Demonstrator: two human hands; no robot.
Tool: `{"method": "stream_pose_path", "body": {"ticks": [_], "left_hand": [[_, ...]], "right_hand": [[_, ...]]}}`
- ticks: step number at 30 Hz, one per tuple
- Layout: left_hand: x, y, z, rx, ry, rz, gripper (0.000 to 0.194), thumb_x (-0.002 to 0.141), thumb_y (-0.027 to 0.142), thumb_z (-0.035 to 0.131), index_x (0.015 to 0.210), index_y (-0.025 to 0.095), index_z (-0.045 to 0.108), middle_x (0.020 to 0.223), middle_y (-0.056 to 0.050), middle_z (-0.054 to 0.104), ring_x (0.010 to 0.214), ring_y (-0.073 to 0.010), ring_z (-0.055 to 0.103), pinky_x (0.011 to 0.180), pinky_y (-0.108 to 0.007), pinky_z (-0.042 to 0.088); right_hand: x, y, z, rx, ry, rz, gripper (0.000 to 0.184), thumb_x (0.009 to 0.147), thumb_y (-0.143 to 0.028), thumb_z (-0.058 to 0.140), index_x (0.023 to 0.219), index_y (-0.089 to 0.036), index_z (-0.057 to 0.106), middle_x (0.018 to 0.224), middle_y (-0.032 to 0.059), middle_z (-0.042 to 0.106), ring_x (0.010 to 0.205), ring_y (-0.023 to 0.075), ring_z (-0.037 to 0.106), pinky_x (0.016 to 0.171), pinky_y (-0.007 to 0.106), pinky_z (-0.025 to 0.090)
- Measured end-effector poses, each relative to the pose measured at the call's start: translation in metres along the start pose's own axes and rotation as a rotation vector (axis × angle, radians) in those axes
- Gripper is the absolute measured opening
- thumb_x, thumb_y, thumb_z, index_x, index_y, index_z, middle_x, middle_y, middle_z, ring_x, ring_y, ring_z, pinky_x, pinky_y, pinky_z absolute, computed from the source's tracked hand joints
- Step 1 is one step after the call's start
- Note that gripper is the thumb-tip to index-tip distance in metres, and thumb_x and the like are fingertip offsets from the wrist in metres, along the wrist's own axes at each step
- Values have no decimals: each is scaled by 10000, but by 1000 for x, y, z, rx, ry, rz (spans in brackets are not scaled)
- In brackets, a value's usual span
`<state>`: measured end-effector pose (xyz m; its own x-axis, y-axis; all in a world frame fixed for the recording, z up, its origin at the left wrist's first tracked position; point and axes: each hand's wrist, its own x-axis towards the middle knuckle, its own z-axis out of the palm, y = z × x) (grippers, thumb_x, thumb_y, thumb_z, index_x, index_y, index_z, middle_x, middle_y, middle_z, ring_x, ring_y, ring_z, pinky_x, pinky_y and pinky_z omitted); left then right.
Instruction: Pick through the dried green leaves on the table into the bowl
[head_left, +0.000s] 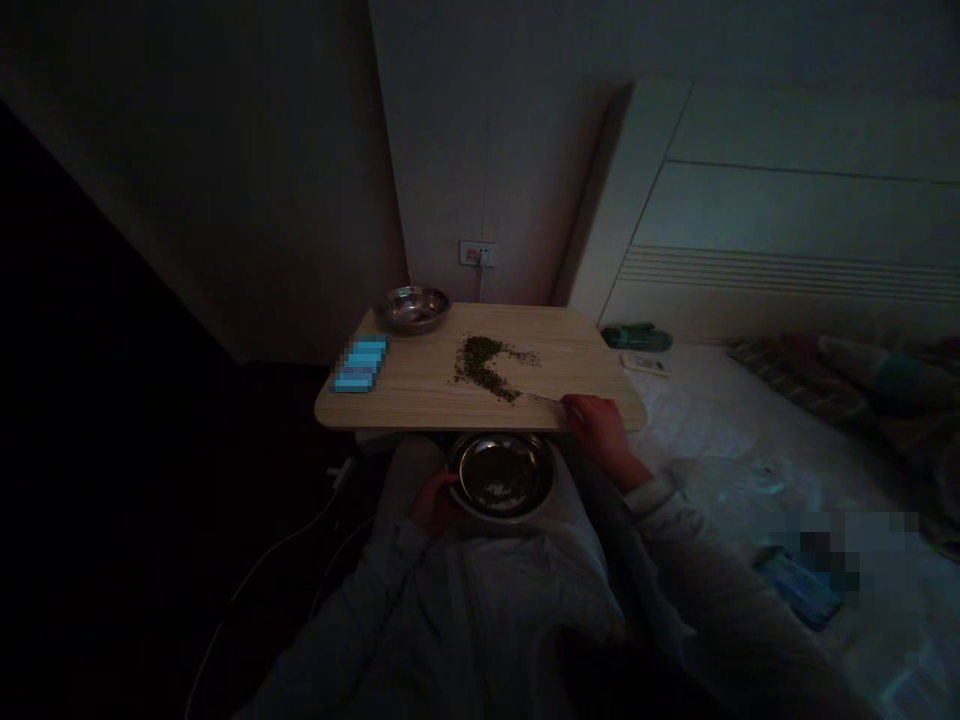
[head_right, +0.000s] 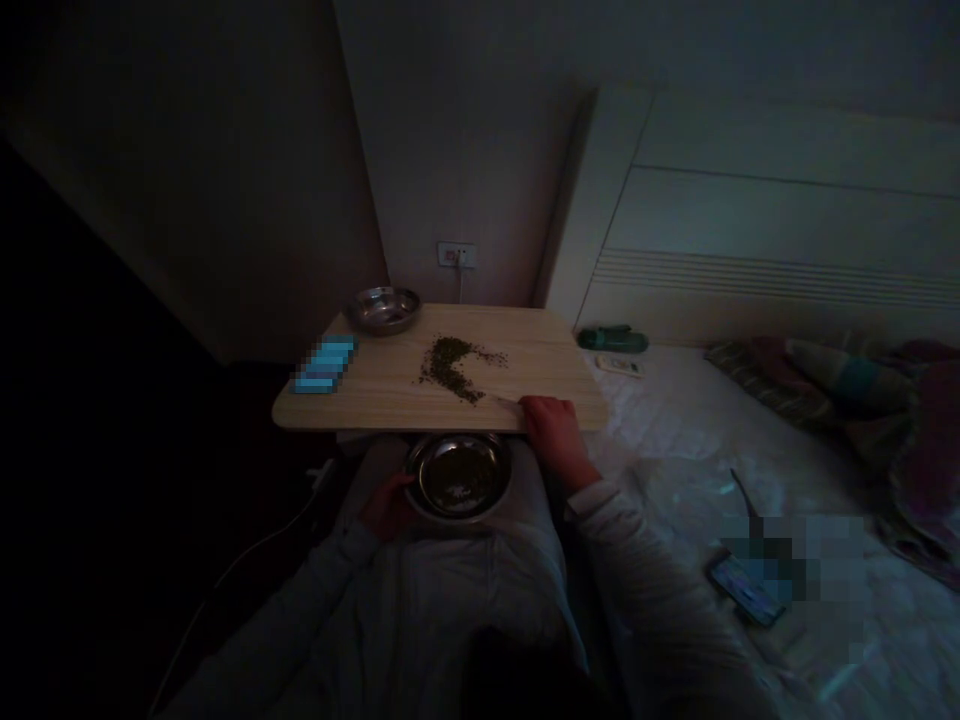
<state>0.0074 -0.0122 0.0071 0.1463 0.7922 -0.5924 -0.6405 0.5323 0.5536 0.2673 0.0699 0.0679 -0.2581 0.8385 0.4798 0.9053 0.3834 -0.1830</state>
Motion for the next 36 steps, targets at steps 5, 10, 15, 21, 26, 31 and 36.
{"method": "stream_pose_path", "body": {"ticks": [5, 10, 15, 21, 26, 31, 36], "left_hand": [[-3, 1, 4, 8, 8, -2, 135, 720, 109, 524, 747, 149, 650, 662, -44, 709, 732, -216, 674, 682, -342, 522], [0, 0, 0, -1, 10, 10, 115, 714, 100, 547, 739, 157, 644, 646, -16, 700, 631, -174, 651, 622, -299, 507], [5, -2, -4, -8, -16, 10, 146, 700, 113, 562, 803, 152, 657, 701, -39, 718, 783, -215, 677, 732, -338, 517], [7, -3, -7, -32, -32, 36, 160, 682, 113, 576, 811, 150, 662, 738, -45, 727, 835, -226, 676, 763, -343, 516], [6, -1, -10, -49, -23, 24, 142, 700, 102, 553, 778, 163, 655, 693, -20, 714, 732, -200, 676, 689, -328, 530], [5, 1, -12, -74, -21, 36, 107, 692, 102, 569, 735, 165, 643, 682, -14, 709, 645, -173, 660, 665, -320, 535], [2, 2, -10, -69, -13, 40, 110, 695, 108, 563, 748, 172, 636, 687, -22, 710, 759, -210, 679, 726, -354, 540]], "right_hand": [[-19, -16, -10, 3, -27, -54, 211, 879, -181, 452, 955, -192, 648, 920, 82, 704, 855, 233, 610, 764, 350, 384], [-39, -41, -16, 82, -47, -161, 202, 866, -177, 476, 939, -206, 662, 894, 74, 701, 842, 219, 613, 778, 350, 406], [-38, -56, -15, 231, -74, -175, 209, 866, -213, 481, 963, -215, 666, 886, 75, 704, 835, 219, 627, 767, 353, 455], [2, -53, -1, 454, -6, 63, 214, 854, -270, 480, 977, -205, 643, 851, 61, 709, 775, 194, 647, 696, 311, 499], [32, -53, 13, 476, -104, 118, 190, 821, -226, 520, 968, -189, 634, 776, 41, 701, 687, 165, 637, 629, 269, 479], [49, -40, 25, 430, -101, 163, 187, 799, -212, 533, 946, -192, 646, 784, 41, 700, 675, 157, 627, 627, 267, 474], [56, -22, 28, 432, -58, 187, 189, 780, -222, 526, 915, -204, 657, 725, 28, 689, 636, 156, 613, 603, 270, 475]]}}
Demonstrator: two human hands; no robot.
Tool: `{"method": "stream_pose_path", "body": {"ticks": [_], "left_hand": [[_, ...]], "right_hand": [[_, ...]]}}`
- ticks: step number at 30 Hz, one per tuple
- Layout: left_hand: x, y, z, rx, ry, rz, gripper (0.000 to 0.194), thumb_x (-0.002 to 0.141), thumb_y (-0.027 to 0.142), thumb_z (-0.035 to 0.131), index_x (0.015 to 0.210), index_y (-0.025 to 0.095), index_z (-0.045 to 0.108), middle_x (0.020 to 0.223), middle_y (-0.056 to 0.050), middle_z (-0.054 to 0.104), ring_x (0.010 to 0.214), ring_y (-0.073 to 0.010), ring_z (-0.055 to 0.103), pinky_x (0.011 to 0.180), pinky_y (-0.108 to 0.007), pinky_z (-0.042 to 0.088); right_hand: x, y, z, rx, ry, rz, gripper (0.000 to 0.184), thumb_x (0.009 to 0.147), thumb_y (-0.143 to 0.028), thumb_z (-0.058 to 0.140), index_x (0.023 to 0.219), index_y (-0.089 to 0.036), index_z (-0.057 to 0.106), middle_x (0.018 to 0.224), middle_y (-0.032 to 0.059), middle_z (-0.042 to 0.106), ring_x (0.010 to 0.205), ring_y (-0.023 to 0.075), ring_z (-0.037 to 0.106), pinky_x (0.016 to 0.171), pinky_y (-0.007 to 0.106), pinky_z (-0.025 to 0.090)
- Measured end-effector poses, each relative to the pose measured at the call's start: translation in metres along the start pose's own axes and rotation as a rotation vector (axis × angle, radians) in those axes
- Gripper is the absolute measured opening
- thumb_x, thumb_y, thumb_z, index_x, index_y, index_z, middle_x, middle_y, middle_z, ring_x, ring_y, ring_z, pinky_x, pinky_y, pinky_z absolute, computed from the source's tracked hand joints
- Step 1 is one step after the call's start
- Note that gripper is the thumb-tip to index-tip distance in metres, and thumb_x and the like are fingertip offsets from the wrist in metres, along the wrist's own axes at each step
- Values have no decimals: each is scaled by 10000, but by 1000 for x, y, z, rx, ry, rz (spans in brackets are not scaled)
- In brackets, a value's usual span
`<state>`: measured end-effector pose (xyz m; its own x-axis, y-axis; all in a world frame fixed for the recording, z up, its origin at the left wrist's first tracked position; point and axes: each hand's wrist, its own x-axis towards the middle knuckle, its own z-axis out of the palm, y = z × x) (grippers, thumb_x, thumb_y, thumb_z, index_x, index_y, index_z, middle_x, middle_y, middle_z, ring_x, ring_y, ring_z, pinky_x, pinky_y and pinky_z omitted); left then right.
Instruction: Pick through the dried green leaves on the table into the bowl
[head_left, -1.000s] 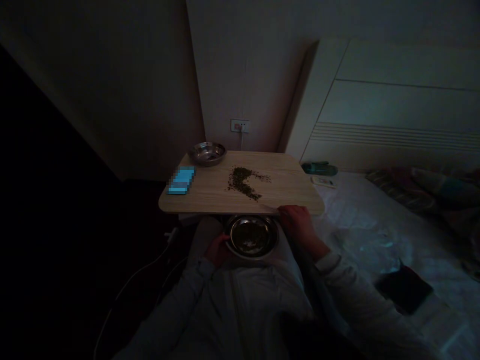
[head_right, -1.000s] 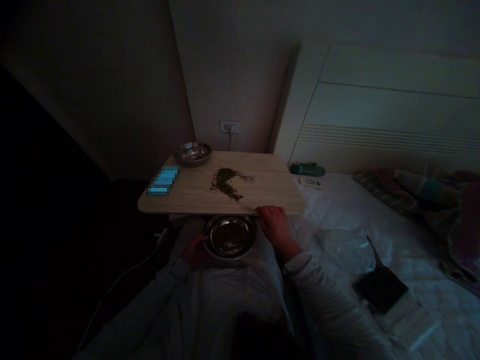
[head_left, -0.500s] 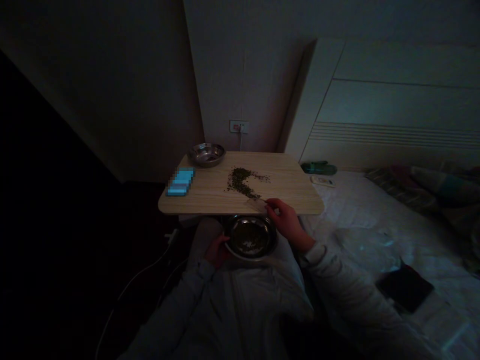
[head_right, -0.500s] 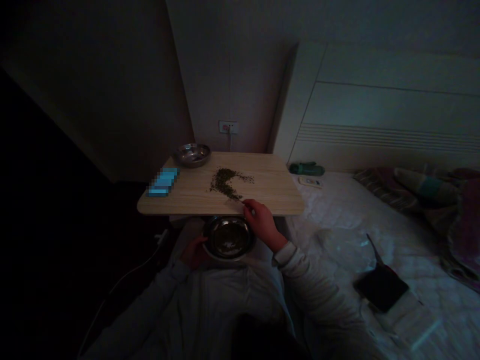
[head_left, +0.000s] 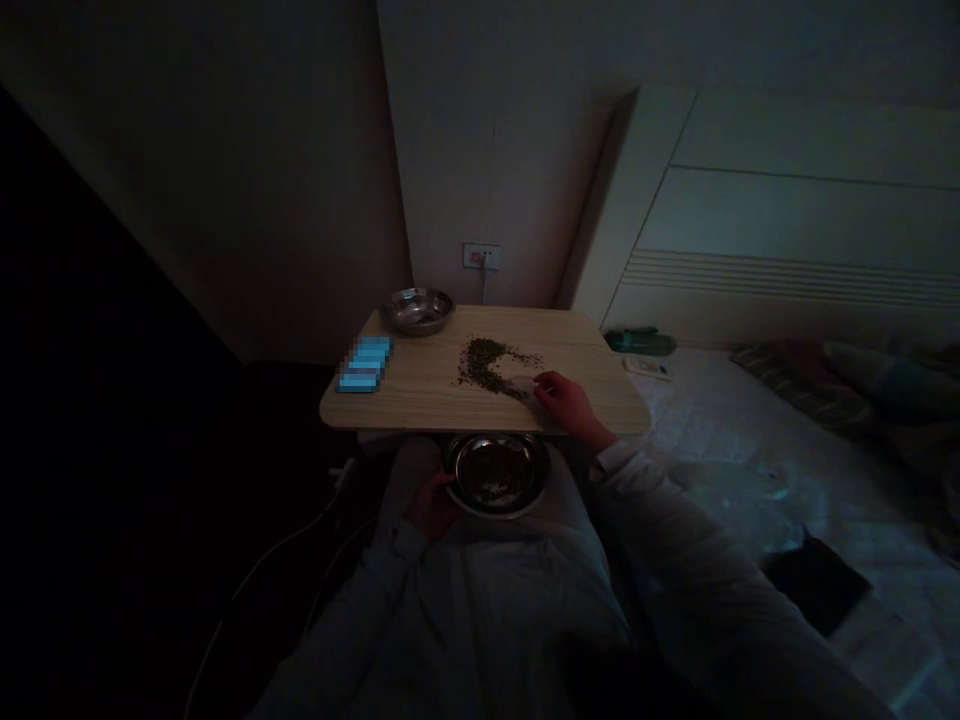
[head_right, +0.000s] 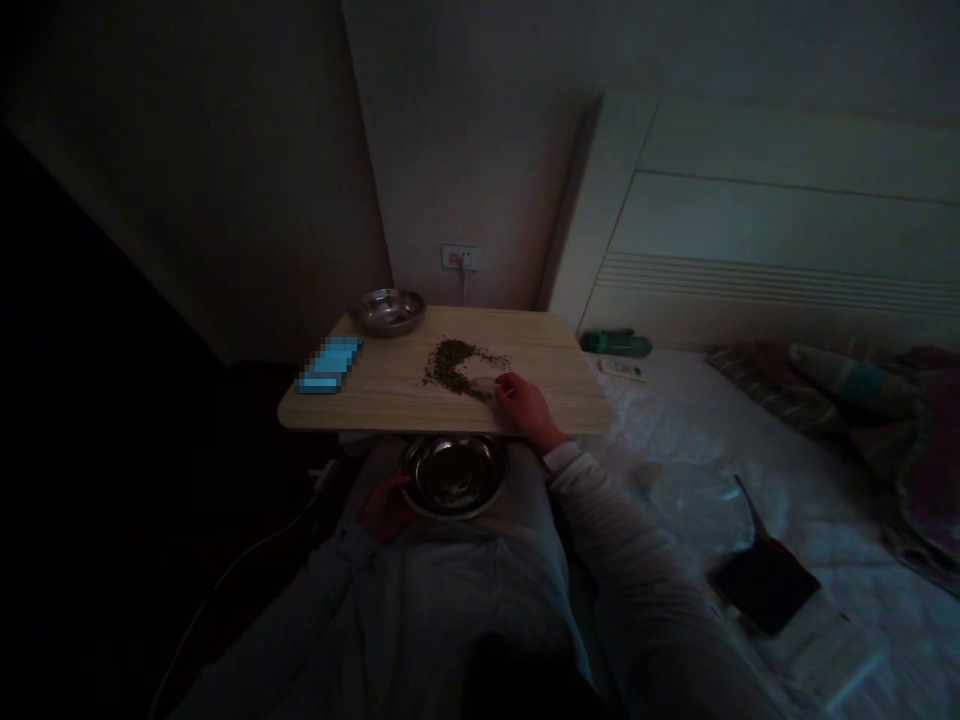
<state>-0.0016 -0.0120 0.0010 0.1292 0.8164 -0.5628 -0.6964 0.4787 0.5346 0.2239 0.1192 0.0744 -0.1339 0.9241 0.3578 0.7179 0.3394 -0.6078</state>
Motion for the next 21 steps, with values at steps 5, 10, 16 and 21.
{"method": "stream_pose_path", "body": {"ticks": [5, 10, 16, 21], "left_hand": [[0, -1, 1, -4, 15, 16, 131, 703, 96, 552, 758, 175, 641, 679, -19, 699, 736, -208, 670, 696, -339, 528], [0, 0, 2, -18, 27, 54, 162, 689, 84, 561, 794, 173, 647, 698, -12, 702, 729, -200, 664, 682, -323, 516], [-1, 1, 2, -40, 60, 53, 135, 705, 81, 540, 752, 174, 626, 681, -1, 702, 690, -184, 657, 690, -325, 523], [1, 0, 0, -58, 31, 75, 195, 681, 78, 559, 830, 168, 646, 689, -11, 701, 719, -192, 661, 700, -322, 518]], "right_hand": [[6, 3, -1, -16, 44, 29, 205, 779, -234, 517, 924, -188, 654, 729, 45, 687, 631, 169, 613, 608, 288, 477], [13, -4, 6, -70, 38, 51, 220, 795, -252, 506, 951, -194, 650, 748, 46, 690, 659, 176, 617, 621, 286, 476], [9, -24, 10, -147, -36, 9, 231, 836, -232, 495, 1009, -191, 643, 847, 75, 709, 713, 198, 644, 642, 295, 481], [-4, -38, 3, -245, -133, -90, 251, 869, -222, 480, 1060, -169, 635, 933, 100, 712, 814, 221, 657, 727, 314, 479]]}}
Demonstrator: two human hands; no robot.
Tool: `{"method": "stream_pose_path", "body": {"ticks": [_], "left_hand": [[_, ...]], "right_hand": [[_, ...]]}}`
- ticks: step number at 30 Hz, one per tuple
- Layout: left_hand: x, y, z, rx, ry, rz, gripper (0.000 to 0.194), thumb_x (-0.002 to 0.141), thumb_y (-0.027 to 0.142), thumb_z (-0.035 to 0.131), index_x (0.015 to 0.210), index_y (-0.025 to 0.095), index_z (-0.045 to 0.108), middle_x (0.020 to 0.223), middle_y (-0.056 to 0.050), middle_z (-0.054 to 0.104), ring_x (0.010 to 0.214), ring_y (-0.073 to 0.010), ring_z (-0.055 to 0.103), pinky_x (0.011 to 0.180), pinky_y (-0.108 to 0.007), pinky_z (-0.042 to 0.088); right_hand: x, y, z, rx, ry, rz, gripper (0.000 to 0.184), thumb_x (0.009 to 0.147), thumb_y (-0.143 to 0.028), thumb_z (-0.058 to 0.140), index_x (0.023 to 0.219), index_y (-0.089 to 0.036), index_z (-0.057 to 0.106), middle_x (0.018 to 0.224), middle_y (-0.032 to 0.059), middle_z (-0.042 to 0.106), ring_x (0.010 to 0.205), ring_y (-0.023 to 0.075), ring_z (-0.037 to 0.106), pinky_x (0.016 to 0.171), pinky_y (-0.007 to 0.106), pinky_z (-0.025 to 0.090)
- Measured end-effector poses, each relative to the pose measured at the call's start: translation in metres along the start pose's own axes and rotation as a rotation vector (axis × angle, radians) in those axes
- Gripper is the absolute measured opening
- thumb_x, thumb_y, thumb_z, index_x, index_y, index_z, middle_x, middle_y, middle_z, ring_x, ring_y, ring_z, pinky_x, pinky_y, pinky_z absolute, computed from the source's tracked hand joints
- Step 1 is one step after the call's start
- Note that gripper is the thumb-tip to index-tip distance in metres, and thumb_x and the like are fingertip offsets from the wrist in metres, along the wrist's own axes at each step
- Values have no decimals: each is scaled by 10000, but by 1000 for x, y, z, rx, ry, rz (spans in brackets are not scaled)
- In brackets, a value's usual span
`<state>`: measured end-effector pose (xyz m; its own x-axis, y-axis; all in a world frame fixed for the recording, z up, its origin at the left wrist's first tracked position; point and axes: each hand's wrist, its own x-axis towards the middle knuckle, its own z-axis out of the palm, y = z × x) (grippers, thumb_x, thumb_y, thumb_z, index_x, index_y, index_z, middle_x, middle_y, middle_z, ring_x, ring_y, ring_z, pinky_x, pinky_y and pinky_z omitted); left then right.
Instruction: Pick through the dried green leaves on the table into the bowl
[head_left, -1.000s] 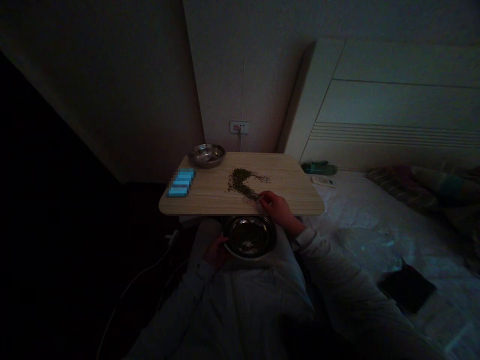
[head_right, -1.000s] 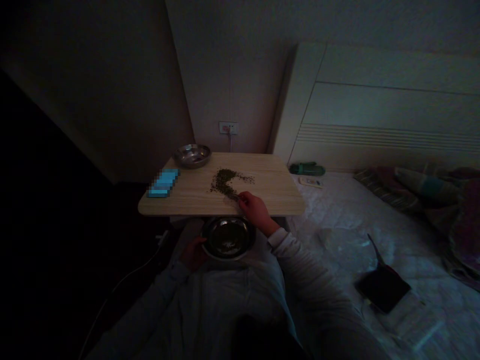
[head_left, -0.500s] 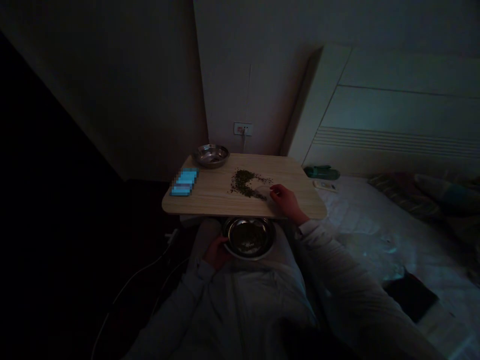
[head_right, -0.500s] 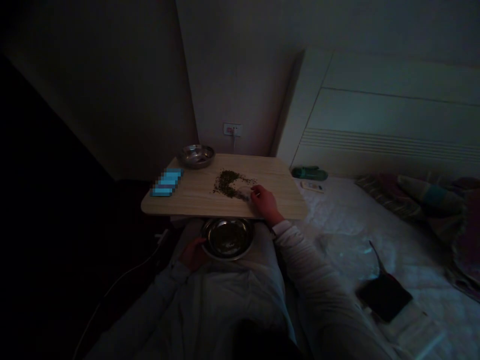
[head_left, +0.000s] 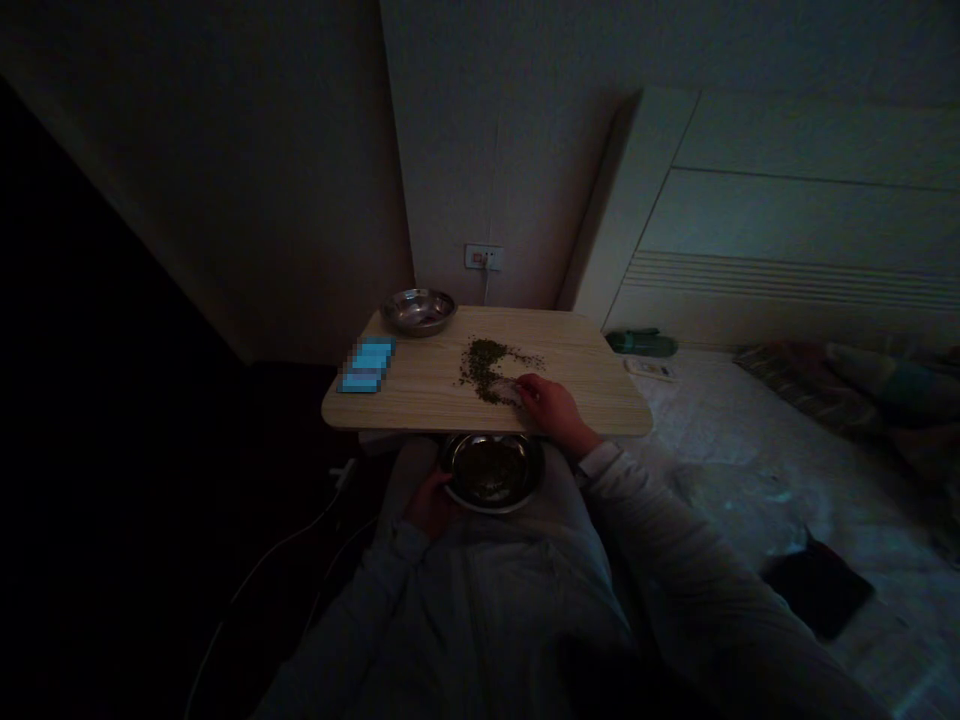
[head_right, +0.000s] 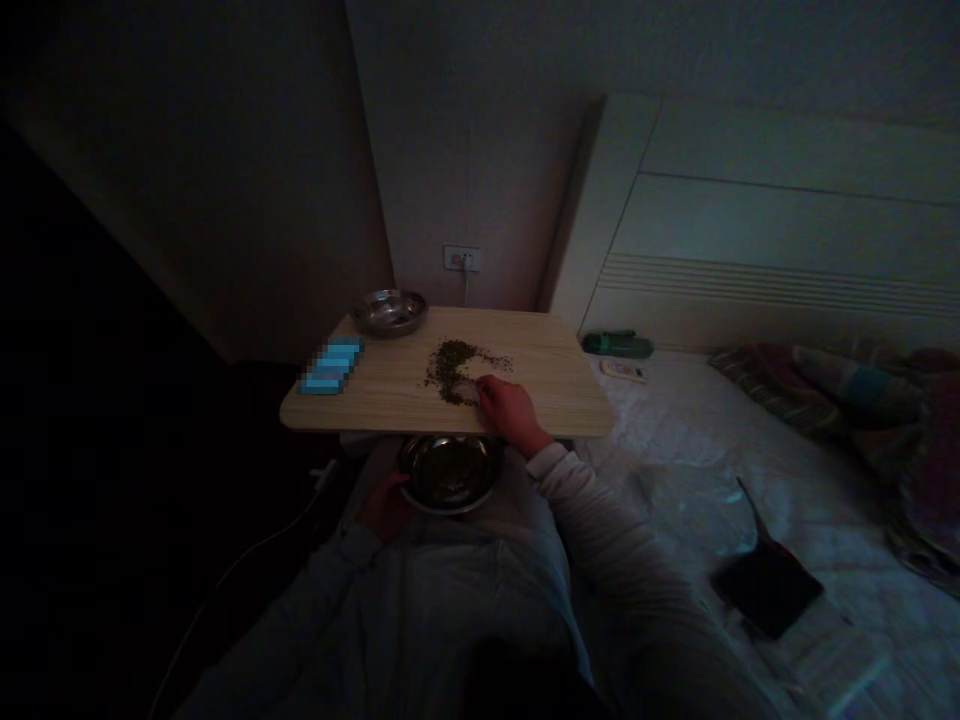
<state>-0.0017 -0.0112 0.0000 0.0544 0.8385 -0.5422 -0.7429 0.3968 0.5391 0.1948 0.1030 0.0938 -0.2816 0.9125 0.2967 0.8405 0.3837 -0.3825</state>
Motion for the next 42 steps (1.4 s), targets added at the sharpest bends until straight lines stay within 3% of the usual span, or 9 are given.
{"method": "stream_pose_path", "body": {"ticks": [5, 13, 17, 23, 42], "left_hand": [[0, 0, 0, -7, 6, 0, 151, 685, 77, 556, 772, 174, 633, 682, -8, 705, 675, -186, 662, 680, -324, 527], [0, 1, 1, -16, 61, 10, 156, 697, 69, 547, 785, 167, 630, 689, -6, 711, 685, -182, 670, 706, -341, 546], [-1, 1, 2, 7, 53, 11, 184, 684, 78, 548, 818, 170, 634, 693, -11, 705, 762, -214, 677, 738, -373, 543], [-1, 2, 2, -7, 82, 12, 181, 686, 73, 552, 813, 175, 631, 689, -5, 703, 672, -185, 662, 708, -353, 545], [-4, 4, 4, -13, 120, 27, 195, 675, 75, 568, 831, 182, 618, 699, 4, 701, 711, -192, 670, 669, -340, 547]], "right_hand": [[-11, -5, -3, -31, 16, -107, 241, 863, -195, 484, 1036, -170, 650, 978, 93, 710, 847, 203, 652, 791, 310, 465], [-18, -2, -6, 75, 79, -117, 234, 849, -201, 494, 1019, -168, 652, 899, 79, 714, 794, 186, 646, 746, 291, 471], [-22, -3, -7, 79, 53, -109, 236, 847, -210, 497, 1029, -170, 644, 880, 75, 715, 757, 178, 644, 706, 276, 468], [-23, -8, -3, 32, 7, -157, 227, 850, -197, 487, 1019, -176, 637, 883, 71, 715, 779, 183, 649, 729, 278, 461], [-26, -20, 1, -54, -81, -232, 246, 877, -188, 466, 1058, -162, 630, 939, 97, 700, 853, 198, 630, 791, 307, 436]]}}
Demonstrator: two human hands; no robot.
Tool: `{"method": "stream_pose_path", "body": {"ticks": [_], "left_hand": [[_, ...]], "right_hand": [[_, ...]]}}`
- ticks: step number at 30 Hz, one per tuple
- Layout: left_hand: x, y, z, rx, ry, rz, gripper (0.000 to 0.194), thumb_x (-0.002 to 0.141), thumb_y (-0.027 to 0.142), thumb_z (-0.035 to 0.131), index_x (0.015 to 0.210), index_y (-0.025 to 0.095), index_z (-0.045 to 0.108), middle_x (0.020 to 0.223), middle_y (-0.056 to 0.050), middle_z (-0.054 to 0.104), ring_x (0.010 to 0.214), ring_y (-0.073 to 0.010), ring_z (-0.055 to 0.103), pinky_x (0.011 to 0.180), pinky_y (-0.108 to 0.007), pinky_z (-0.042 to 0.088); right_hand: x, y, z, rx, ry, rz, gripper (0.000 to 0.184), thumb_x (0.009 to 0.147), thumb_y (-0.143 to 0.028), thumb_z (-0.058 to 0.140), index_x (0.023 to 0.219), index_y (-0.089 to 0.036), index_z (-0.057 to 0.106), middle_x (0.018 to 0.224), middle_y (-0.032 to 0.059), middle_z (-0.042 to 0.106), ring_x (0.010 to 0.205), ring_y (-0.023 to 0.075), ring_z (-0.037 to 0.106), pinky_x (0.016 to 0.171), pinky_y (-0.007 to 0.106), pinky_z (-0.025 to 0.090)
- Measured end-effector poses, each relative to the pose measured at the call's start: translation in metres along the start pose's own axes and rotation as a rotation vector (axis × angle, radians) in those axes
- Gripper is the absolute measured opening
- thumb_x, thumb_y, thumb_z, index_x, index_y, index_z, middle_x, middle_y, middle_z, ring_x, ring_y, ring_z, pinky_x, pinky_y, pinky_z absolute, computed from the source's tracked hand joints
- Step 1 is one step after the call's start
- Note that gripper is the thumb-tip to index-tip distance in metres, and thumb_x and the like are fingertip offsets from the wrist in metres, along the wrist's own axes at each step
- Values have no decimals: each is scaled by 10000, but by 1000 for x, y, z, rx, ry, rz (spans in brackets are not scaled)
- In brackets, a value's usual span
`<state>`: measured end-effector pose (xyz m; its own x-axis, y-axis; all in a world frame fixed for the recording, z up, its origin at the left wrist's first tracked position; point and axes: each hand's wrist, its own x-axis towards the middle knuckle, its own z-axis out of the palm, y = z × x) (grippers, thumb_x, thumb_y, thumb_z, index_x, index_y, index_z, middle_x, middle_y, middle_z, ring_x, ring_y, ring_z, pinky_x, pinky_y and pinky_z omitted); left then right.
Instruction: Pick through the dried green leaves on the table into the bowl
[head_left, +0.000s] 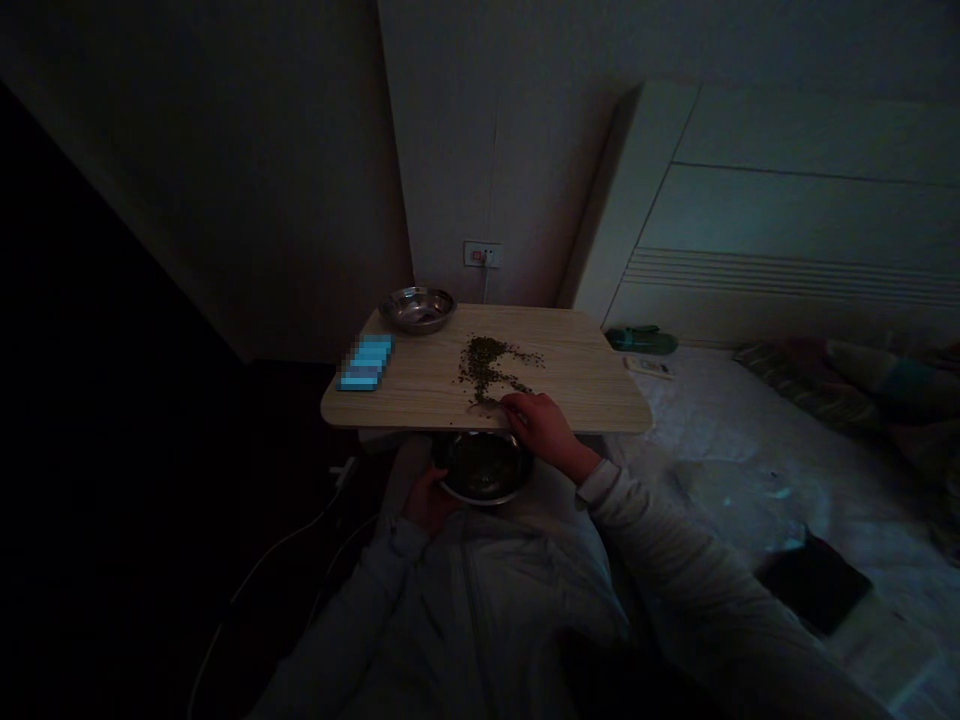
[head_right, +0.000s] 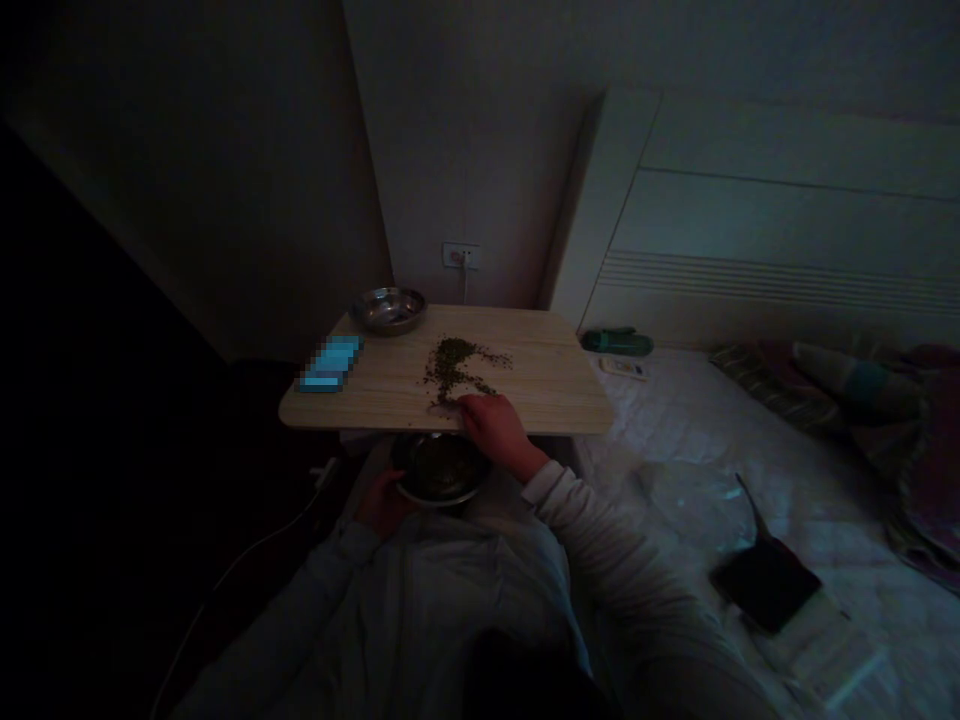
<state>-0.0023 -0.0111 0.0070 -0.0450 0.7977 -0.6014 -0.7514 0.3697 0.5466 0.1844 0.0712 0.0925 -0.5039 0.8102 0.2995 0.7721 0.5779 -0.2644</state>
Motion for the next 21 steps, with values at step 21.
{"method": "stream_pose_path", "body": {"ticks": [21], "left_hand": [[7, -2, -8, 9, -36, 22, 288, 677, 89, 567, 940, 183, 633, 749, -8, 717, 786, -215, 681, 701, -358, 550]], "right_hand": [[4, -2, 2, -14, 47, 3, 254, 890, -213, 448, 1063, -165, 628, 917, 99, 704, 842, 202, 638, 763, 301, 430]]}}
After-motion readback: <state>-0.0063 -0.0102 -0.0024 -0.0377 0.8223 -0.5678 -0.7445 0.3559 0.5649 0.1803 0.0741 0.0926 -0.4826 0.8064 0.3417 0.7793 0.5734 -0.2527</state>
